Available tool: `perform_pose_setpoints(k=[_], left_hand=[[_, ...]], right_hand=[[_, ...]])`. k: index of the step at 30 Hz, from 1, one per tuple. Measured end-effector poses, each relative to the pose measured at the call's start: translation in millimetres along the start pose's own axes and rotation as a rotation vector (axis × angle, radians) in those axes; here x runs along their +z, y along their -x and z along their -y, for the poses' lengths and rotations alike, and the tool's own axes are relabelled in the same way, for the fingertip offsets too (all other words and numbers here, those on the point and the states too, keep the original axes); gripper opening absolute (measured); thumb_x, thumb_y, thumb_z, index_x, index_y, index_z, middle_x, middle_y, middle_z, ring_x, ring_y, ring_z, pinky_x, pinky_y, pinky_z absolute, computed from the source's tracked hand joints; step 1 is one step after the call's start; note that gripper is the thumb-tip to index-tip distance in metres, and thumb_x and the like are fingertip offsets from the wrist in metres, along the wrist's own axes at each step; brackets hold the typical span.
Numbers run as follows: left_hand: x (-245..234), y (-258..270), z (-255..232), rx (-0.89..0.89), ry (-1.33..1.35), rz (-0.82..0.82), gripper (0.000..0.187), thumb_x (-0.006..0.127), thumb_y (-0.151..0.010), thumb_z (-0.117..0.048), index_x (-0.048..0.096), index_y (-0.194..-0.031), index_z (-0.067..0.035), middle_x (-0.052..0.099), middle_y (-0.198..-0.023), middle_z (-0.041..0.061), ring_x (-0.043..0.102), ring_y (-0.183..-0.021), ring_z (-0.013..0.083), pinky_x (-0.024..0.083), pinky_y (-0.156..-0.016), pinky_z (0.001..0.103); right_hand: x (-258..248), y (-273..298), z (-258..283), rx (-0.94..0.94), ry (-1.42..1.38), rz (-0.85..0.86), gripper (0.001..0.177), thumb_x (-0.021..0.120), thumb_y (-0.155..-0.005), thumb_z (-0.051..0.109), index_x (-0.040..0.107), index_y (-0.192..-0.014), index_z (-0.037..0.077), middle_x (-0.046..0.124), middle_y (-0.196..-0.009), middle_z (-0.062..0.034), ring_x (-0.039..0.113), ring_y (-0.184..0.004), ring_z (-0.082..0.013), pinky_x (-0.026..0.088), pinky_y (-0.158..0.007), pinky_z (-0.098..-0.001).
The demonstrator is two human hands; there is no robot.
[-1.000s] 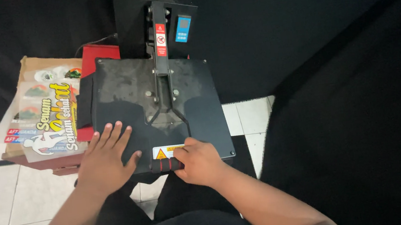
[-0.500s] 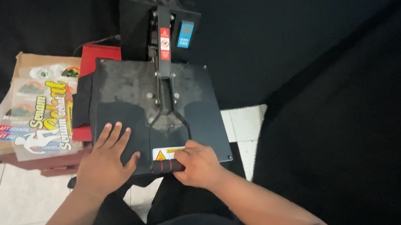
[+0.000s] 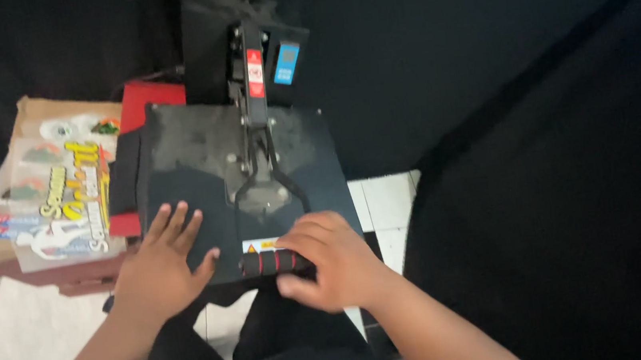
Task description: The person operates a heat press machine to apply a design onto a black t-shirt. They repeatedly open the press, adjust the t-shirt and the transfer sheet, and close the press to apply heat and pressure.
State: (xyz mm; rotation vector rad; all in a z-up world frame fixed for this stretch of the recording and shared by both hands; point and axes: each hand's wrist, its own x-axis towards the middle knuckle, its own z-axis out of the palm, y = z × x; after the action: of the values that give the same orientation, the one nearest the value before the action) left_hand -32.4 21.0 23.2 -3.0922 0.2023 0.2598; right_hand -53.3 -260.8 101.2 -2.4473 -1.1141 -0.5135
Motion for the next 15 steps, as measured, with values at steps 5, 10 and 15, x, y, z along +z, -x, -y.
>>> perform_pose_setpoints(k=[5, 10, 15], left_hand=[[18.6, 3.5, -0.4, -0.007, 0.030, -0.182, 0.070, 0.036, -0.093, -0.071, 0.045, -0.155, -0.040, 0.038, -0.168, -0.015, 0.030, -0.159, 0.0113, 0.056, -0.106, 0.040], [22.2, -0.4, 0.9, -0.020, 0.044, -0.180, 0.070, 0.036, -0.092, -0.070, 0.046, -0.155, -0.040, 0.039, -0.168, -0.017, 0.031, -0.159, 0.0108, 0.057, -0.104, 0.042], [17.7, 3.3, 15.7, 0.037, 0.051, -0.181, 0.070, 0.036, -0.094, -0.071, 0.052, -0.152, -0.035, 0.046, -0.164, -0.010, 0.037, -0.157, 0.0159, 0.057, -0.104, 0.043]], right_hand=[[-4.2, 63.8, -56.3, 0.065, -0.032, -0.259, 0.031, 0.056, -0.101, 0.028, 0.068, -0.119, 0.007, 0.067, -0.130, -0.0124, 0.058, -0.126, -0.0393, 0.041, -0.111, -0.0517], [48.4, 125.5, -99.4, 0.161, -0.113, -0.253, 0.021, 0.047, -0.106, 0.020, 0.056, -0.098, 0.003, 0.064, -0.135, -0.0209, 0.054, -0.130, -0.0462, 0.043, -0.110, -0.0532], [73.9, 123.9, -93.4, 0.181, -0.193, -0.429, 0.028, 0.029, -0.111, 0.021, 0.041, -0.092, 0.005, 0.059, -0.143, -0.0216, 0.048, -0.139, -0.0460, 0.036, -0.115, -0.0537]])
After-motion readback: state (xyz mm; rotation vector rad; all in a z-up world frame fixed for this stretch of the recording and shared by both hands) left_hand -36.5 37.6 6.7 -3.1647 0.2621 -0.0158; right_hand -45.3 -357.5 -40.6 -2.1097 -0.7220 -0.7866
